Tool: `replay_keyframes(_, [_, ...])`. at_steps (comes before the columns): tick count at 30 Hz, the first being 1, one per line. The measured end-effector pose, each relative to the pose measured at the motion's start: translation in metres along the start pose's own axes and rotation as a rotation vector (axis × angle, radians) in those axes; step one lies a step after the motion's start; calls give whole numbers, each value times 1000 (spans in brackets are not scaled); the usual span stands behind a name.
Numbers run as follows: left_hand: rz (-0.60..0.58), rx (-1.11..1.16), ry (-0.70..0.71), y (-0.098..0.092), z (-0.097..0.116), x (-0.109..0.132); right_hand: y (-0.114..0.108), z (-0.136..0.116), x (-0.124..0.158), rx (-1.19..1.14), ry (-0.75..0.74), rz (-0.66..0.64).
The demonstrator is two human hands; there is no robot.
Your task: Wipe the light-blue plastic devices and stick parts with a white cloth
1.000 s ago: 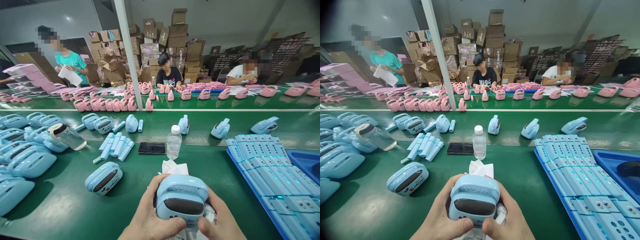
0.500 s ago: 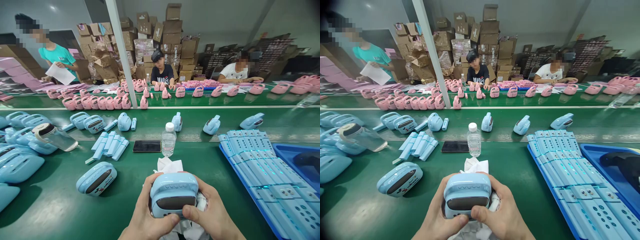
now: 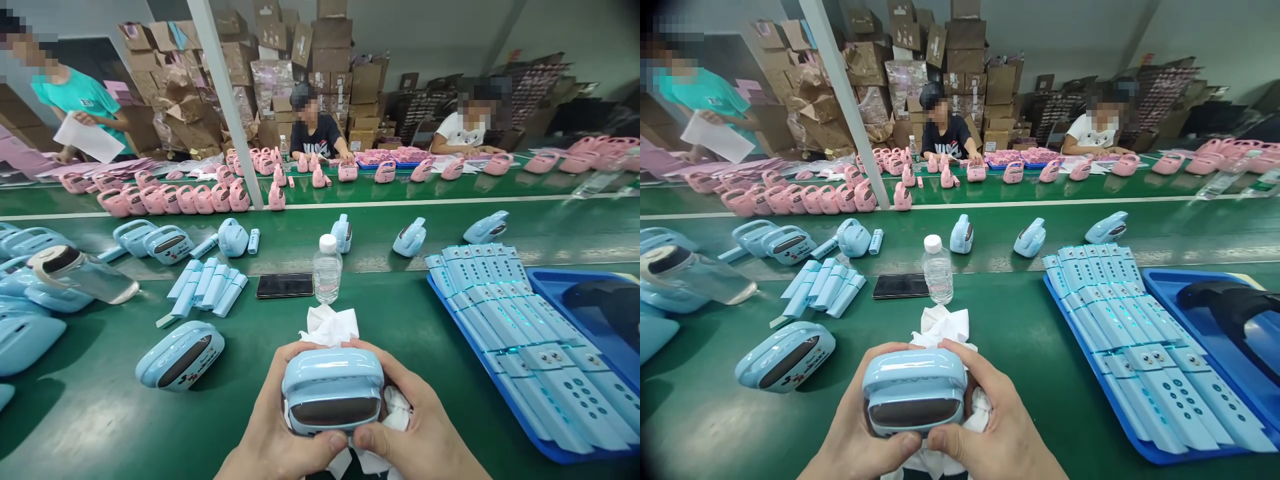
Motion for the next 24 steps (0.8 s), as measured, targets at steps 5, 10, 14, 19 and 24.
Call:
replay_keyframes(5, [60, -119, 149, -3, -3, 3, 1, -2, -4, 2, -95, -30])
replay_keyframes(10, [0, -51, -34, 1, -3, -5, 1, 4, -18, -69, -18, -48])
replay_keyframes(14, [27, -49, -76, 0, -3, -7, -13, 25, -23, -202, 102, 331])
replay_keyframes(19, [265, -303, 26, 5, -22, -6, -1, 44, -12, -24, -123, 499])
replay_keyframes(24, [290, -359, 107, 3, -40, -6, 26, 41, -9, 742, -695, 529])
Point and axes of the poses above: each hand's wrist, its own x-axis away from the middle knuckle, its own y-axis out of the palm, z = x × y, the point moved 1 cm from there along -x, towards the middle knuckle, and after that the axes turned 8 degrees about x, right-handed, at the moved point
